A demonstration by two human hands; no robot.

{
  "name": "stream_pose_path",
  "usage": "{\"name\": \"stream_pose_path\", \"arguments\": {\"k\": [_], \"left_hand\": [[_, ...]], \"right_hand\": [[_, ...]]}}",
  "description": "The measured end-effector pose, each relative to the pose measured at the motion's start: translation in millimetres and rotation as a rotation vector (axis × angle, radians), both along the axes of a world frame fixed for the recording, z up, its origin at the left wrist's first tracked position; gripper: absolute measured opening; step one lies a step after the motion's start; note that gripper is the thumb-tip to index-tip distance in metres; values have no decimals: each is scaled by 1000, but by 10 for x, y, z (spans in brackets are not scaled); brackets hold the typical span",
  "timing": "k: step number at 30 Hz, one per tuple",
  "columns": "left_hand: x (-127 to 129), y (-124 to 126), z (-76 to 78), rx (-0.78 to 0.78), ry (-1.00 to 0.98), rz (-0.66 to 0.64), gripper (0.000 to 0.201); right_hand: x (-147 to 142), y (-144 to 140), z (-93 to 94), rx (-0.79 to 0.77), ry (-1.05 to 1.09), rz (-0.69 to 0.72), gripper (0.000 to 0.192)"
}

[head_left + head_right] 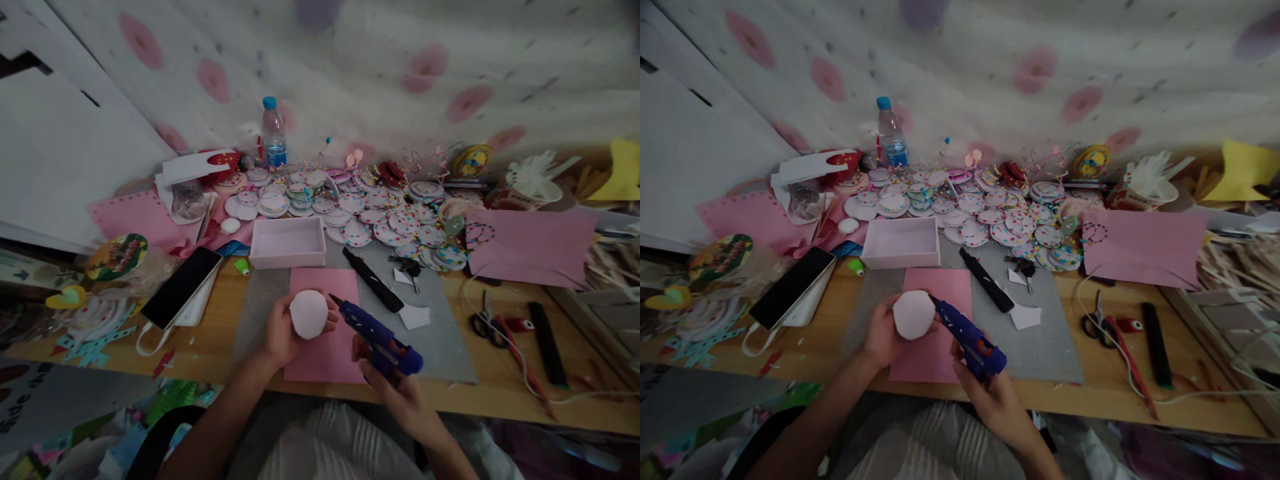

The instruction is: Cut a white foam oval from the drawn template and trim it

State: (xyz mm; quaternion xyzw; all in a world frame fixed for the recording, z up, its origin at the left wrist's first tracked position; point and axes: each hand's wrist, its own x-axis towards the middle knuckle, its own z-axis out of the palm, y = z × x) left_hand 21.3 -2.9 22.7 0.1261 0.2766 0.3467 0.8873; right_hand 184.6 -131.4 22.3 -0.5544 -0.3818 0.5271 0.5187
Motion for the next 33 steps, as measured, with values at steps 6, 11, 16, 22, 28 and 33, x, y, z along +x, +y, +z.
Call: {"name": "stream_pose_path", "arguments": {"k": [6, 11, 16, 22, 28, 33], "left_hand": [[-42, -29, -135, 206, 104, -93, 49], [-46, -79, -255, 276, 165, -154, 51], [-43, -84, -218, 279, 217, -172, 48], [-30, -105, -181, 292, 226, -190, 50], [-27, -95, -243, 351, 213, -146, 50], [-87, -63, -297, 284, 123, -195, 61]], "right_hand": [[13, -23, 21, -143, 147, -18, 27], [-26, 51, 42, -84, 223, -26, 27], [-54, 77, 54, -153, 231, -36, 27], [-23, 40, 85, -201, 131, -1, 33], [12, 79, 81, -239, 50, -45, 36], [-35, 192, 72, -250, 32, -58, 39]]}}
